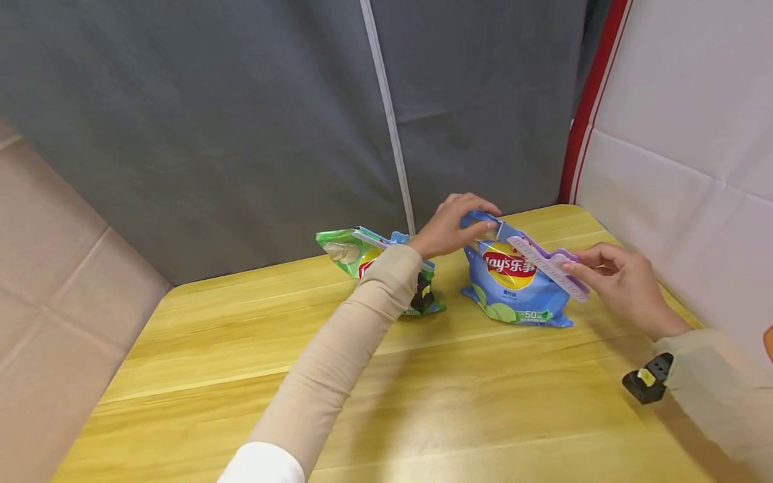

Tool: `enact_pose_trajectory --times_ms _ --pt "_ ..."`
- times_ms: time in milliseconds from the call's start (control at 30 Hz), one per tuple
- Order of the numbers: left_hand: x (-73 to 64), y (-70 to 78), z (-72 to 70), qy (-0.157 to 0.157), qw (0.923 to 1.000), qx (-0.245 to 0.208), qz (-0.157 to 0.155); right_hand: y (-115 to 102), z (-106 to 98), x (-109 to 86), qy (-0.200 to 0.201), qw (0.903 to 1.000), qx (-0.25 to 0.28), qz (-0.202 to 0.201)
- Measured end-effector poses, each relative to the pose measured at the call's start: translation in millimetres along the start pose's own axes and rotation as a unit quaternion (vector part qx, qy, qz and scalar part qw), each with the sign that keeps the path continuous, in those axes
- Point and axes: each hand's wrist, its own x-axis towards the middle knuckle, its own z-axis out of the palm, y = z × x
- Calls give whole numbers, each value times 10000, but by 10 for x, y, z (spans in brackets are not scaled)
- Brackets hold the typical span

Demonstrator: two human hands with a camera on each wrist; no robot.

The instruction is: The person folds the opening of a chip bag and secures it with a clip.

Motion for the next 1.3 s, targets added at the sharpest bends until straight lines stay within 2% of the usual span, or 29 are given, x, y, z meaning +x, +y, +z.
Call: enact_pose_trajectory --times_ms 133,367,467,533,600,700,767,867,1167,1300 --pt "-1 -14 -9 114 9999 -72 64 86 -6 6 4 9998 183 -19" --pt "-8 -1 -7 327 9994 -127 60 219 -21 12 -31 9998 120 -179" --pt "-11 4 -5 359 9992 -147 74 61 -21 1 -58 9999 110 -71" --pt "-11 7 -3 378 9992 -142 82 144 -24 2 -67 9999 -15 -77" --pt "-12 12 -3 391 9991 -134 76 33 -25 7 -99 9999 60 36" --pt "-11 16 -1 416 9990 -131 53 4 -16 22 -50 9999 96 -86" --pt "-11 18 1 430 9990 -133 40 -235 -2 22 3 9997 226 -123" --pt "-13 18 8 454 9989 -129 22 -382 15 23 89 9995 212 -208" --pt "-11 15 9 535 9984 -135 92 -449 35 73 101 9994 -54 -336" --pt "-5 3 8 549 9983 -157 128 -473 43 87 59 9997 -8 -228"
